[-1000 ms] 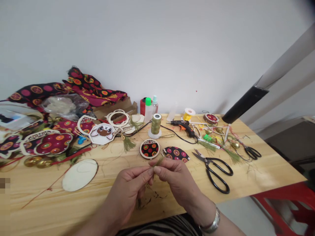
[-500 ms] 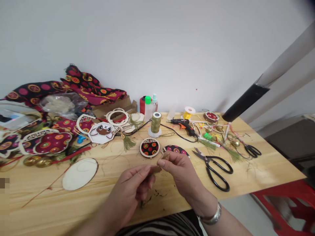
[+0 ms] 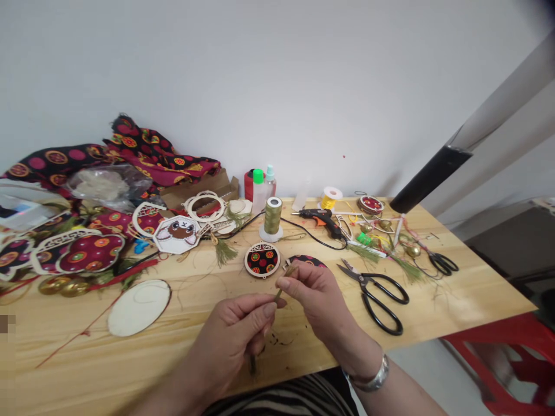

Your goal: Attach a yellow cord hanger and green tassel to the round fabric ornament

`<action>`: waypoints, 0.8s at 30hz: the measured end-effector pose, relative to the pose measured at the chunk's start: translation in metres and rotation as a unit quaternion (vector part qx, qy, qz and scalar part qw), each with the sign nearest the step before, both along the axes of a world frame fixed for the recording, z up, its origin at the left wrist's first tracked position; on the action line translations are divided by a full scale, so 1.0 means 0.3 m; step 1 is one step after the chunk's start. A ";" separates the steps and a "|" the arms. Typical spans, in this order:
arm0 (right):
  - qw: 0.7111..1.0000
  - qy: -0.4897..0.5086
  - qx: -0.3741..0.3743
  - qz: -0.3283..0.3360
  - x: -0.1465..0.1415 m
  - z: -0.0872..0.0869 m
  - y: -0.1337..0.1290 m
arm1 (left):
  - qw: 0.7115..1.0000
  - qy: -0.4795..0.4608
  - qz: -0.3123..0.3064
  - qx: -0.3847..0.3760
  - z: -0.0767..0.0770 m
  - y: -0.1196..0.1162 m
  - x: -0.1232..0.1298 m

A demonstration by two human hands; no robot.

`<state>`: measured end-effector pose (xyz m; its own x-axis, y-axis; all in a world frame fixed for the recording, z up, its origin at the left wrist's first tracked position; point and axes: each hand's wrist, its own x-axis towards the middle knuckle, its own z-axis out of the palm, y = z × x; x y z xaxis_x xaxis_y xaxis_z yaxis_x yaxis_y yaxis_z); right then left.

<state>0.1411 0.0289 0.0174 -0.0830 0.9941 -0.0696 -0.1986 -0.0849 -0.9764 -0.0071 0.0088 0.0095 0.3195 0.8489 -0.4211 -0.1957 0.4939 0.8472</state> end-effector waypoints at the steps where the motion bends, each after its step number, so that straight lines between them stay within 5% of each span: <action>1: 1.000 -0.013 0.011 -0.005 -0.001 0.004 0.000 | 0.999 0.025 -0.007 0.019 0.001 -0.002 -0.001; 7: 0.989 -0.115 0.091 -0.032 -0.006 0.034 -0.007 | 0.985 0.118 -0.052 0.114 0.014 -0.002 -0.017; 14: 0.986 -0.120 0.117 -0.007 -0.006 0.038 -0.008 | 0.957 0.155 -0.050 0.241 0.022 0.020 -0.028; 24: 0.991 0.091 0.026 0.099 -0.050 -0.044 0.002 | 0.983 0.000 0.112 0.148 0.028 0.025 -0.017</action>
<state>0.1261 0.0296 0.0041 -0.2826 0.9591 0.0151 -0.3566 -0.0904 -0.9299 -0.0123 0.0162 0.0180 0.1114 0.9832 -0.1444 -0.2713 0.1698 0.9474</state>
